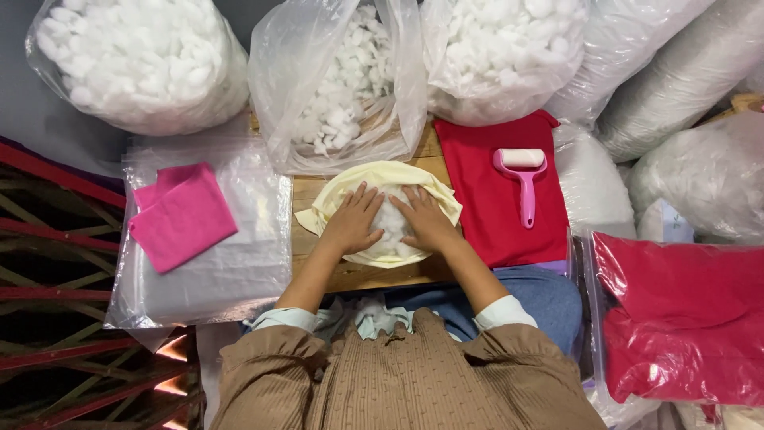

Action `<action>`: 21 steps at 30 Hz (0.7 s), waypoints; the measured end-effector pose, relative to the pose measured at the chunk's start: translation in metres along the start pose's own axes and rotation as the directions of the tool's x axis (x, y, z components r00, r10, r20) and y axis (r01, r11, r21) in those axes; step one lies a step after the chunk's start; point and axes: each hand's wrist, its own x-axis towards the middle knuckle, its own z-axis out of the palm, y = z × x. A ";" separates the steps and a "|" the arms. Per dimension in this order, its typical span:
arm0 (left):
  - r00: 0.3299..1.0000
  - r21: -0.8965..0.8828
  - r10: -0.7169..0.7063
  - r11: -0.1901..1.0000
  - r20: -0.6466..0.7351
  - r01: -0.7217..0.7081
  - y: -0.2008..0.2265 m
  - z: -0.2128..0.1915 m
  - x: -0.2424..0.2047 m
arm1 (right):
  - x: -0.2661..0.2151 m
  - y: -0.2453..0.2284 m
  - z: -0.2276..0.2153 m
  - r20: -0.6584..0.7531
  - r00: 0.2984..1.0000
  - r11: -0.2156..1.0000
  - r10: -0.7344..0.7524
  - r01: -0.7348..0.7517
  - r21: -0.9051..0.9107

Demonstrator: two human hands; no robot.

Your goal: The person stuffs a light yellow fabric pouch with white cotton-like material by hand. They repeatedly reach into large plastic bags to grab handfuls of the material, place it into the pouch, and press it down to distribute it evenly.

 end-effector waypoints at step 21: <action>0.985 0.032 -0.092 0.995 -0.146 0.097 0.011 -0.036 -0.008 | 0.004 -0.033 -0.026 -0.141 0.983 0.992 0.119 -0.111 0.064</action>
